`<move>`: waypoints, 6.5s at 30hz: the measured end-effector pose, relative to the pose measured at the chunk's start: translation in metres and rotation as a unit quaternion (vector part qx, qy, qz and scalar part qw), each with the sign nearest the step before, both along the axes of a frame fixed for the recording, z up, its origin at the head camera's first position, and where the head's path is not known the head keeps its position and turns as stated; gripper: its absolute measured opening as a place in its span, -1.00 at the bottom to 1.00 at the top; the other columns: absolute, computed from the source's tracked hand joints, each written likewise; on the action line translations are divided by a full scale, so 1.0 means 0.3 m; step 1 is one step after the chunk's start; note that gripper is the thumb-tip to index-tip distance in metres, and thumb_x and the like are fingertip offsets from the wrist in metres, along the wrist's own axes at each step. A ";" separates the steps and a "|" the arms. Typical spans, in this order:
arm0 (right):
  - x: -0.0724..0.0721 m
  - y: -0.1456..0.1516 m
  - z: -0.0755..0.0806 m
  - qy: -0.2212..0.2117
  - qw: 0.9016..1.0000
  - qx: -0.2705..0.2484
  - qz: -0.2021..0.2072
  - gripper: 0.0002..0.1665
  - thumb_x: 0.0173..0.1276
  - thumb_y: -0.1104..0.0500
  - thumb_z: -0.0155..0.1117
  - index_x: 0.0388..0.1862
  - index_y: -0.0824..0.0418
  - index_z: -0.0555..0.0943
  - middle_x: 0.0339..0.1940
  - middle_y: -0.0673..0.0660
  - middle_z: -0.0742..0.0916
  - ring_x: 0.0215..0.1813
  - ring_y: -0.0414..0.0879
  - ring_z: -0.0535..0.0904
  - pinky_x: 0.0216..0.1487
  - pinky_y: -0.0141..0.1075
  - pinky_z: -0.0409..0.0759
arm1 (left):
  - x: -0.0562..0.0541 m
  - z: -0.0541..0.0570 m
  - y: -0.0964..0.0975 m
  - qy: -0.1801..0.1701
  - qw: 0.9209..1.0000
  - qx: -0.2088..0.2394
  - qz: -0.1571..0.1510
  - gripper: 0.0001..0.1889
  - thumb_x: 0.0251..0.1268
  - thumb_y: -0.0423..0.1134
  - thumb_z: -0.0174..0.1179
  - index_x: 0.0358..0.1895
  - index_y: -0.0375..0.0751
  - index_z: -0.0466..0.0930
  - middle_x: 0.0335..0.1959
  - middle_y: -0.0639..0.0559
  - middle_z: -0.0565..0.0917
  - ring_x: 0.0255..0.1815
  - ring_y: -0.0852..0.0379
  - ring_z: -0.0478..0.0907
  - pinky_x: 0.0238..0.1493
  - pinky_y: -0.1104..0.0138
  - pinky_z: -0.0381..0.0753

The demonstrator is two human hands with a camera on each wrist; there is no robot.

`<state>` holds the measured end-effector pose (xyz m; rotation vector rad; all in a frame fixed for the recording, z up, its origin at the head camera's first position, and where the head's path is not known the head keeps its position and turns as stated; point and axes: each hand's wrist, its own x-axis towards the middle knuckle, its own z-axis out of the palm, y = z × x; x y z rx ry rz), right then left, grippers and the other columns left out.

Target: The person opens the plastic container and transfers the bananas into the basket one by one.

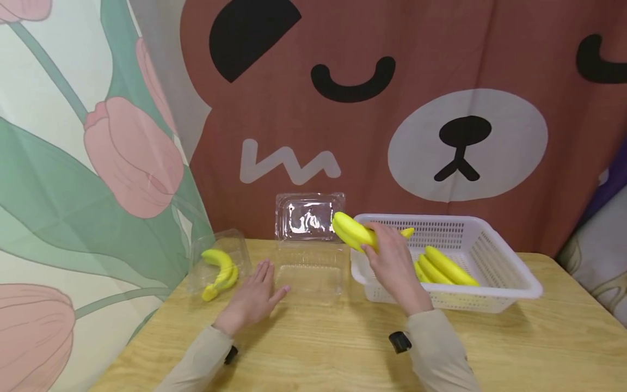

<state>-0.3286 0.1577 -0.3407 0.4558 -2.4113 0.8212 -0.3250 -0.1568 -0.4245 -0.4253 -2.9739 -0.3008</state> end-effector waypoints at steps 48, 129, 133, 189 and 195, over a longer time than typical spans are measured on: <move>-0.010 0.176 -0.106 -0.101 0.992 0.066 -0.048 -0.46 0.27 0.21 0.42 0.17 0.42 0.53 0.04 0.38 0.64 -0.08 0.21 0.54 -0.08 0.12 0.52 | 0.012 0.002 0.001 0.005 1.000 0.007 -0.002 -0.11 0.51 0.31 -0.27 0.51 -0.46 0.01 0.54 -0.35 -0.03 0.56 -0.23 -0.12 0.48 -0.05 0.01; 0.041 0.040 -0.051 -0.055 0.998 0.003 0.019 -0.48 0.49 0.11 0.17 0.33 0.31 0.44 0.31 0.33 0.52 0.35 0.30 0.31 0.32 0.24 0.25 | -0.030 0.183 -0.227 0.123 0.984 0.118 0.053 -0.33 0.55 -0.05 -0.01 0.45 -0.53 0.14 0.47 -0.43 0.17 0.51 -0.33 -0.02 0.47 -0.10 -0.01; 0.041 -0.007 -0.050 -0.061 0.998 -0.004 0.032 -0.48 0.48 0.12 0.18 0.34 0.30 0.43 0.32 0.31 0.51 0.37 0.28 0.31 0.33 0.22 0.26 | -0.032 0.195 -0.269 0.125 0.984 0.113 0.064 -0.34 0.57 -0.03 -0.07 0.46 -0.51 0.13 0.47 -0.42 0.16 0.52 -0.33 -0.02 0.46 -0.11 0.01; -0.017 -0.668 -0.159 -0.174 0.957 -0.106 0.208 -0.47 0.48 0.07 0.16 0.36 0.20 0.44 0.31 0.22 0.52 0.27 0.16 0.46 0.22 0.05 0.49 | 0.008 0.209 -0.608 -0.099 0.957 0.251 0.106 -0.19 0.56 0.07 -0.10 0.50 -0.54 -0.16 0.47 -0.56 -0.04 0.44 -0.50 -0.05 0.35 -0.25 0.13; -0.023 -0.711 -0.171 -0.177 0.955 -0.107 0.214 -0.51 0.51 0.15 0.10 0.36 0.24 0.43 0.30 0.28 0.53 0.28 0.21 0.45 0.24 0.07 0.47 | 0.005 0.206 -0.600 -0.107 0.959 0.241 0.101 -0.15 0.52 0.07 -0.02 0.49 -0.56 -0.14 0.46 -0.58 -0.02 0.44 -0.51 -0.04 0.35 -0.25 0.13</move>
